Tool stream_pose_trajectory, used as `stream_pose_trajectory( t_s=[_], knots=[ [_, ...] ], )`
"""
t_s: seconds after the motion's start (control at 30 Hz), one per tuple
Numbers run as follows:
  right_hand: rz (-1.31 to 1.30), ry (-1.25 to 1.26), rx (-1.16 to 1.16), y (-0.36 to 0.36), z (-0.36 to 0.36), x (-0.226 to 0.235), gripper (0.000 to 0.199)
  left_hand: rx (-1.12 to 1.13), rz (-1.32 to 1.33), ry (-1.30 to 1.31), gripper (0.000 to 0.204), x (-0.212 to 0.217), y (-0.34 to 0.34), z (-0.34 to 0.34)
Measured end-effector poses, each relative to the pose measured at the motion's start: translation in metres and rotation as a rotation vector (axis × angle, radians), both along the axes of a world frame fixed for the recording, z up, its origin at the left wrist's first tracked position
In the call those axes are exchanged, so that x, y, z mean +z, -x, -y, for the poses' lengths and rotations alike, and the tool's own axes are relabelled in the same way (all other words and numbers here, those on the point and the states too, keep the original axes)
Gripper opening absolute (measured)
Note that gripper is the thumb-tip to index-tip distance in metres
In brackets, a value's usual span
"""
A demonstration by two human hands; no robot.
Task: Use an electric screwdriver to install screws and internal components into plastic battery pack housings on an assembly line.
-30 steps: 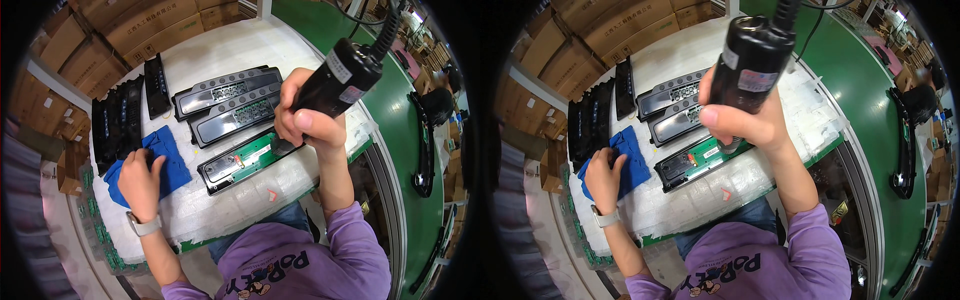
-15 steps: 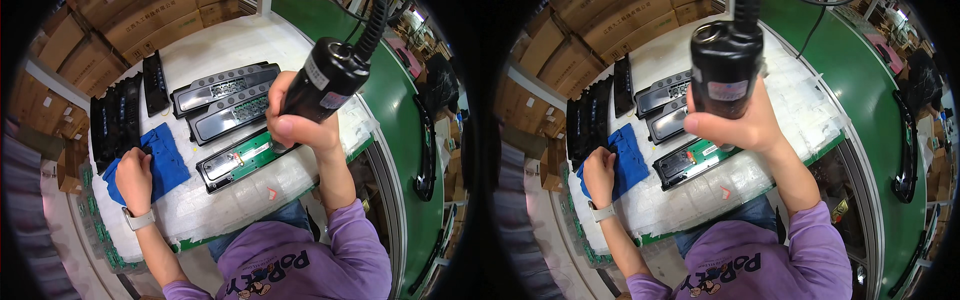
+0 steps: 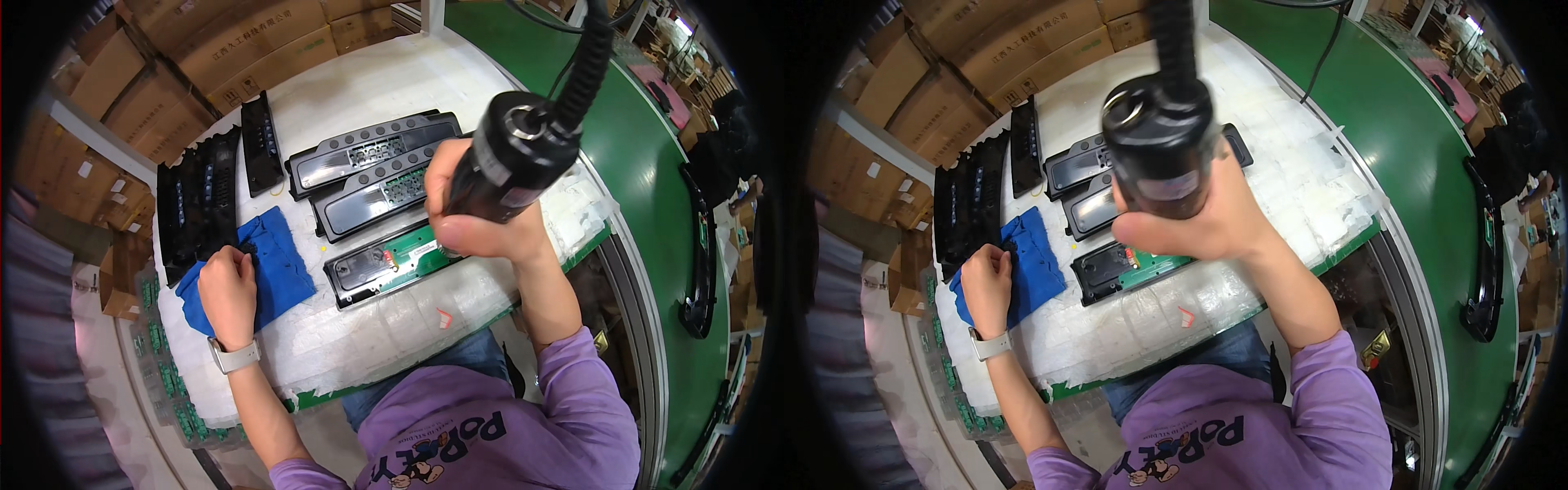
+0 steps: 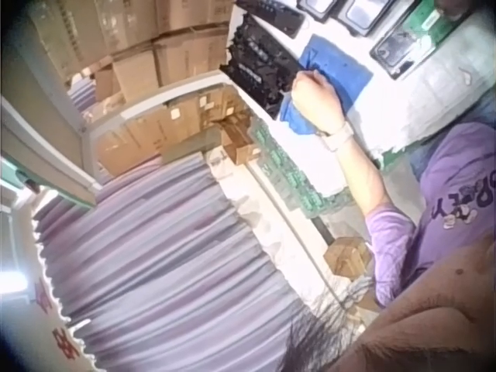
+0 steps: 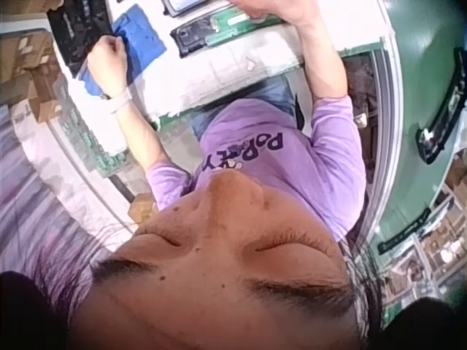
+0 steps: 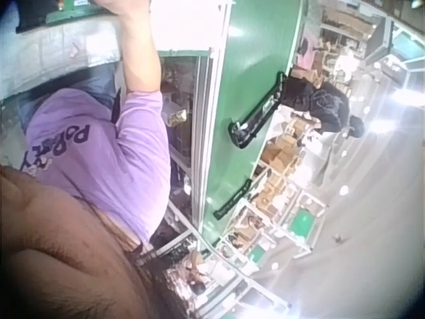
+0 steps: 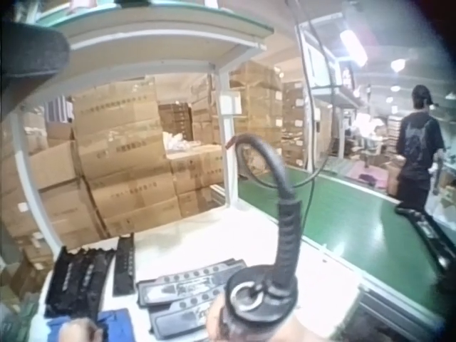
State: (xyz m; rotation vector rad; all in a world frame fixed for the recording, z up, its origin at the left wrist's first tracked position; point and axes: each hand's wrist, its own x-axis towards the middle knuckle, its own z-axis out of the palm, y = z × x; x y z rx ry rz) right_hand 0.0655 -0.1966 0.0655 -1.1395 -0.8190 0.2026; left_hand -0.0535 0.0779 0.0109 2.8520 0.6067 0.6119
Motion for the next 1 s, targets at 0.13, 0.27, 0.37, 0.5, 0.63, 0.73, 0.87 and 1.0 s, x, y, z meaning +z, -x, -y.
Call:
stream_pose_trajectory(
  t_s=[0.13,0.27,0.37,0.5,0.63,0.73,0.87,1.0],
  knots=[
    [-0.107,-0.080,0.141,-0.001,0.012,0.003,0.026,-0.035,0.051,0.015,0.010,0.003,0.000,0.005],
    [-0.085,-0.359,0.326,-0.008,0.012,-0.001,0.030,-0.275,0.132,0.572,0.012,0.000,-0.008,0.016],
    [-0.043,-0.561,0.323,-0.005,0.004,-0.003,0.028,-0.436,0.181,1.401,0.010,0.001,-0.008,0.056],
    [-0.033,-0.666,0.293,-0.002,0.000,-0.007,0.028,-0.596,0.163,1.693,0.010,-0.002,-0.004,0.082],
    [-0.038,-0.675,0.238,0.002,0.000,-0.007,0.030,-0.597,0.151,1.733,0.010,-0.002,-0.001,0.086],
    [-0.050,-0.687,0.227,0.004,0.000,-0.008,0.030,-0.596,0.168,1.739,0.009,-0.003,-0.002,0.086],
    [-0.064,-0.690,0.205,0.004,0.000,-0.008,0.030,-0.576,0.155,1.731,0.009,-0.004,-0.003,0.085],
    [-0.074,-0.674,0.193,0.003,0.000,-0.009,0.030,-0.562,0.114,1.718,0.010,-0.004,-0.003,0.086]
  ],
)
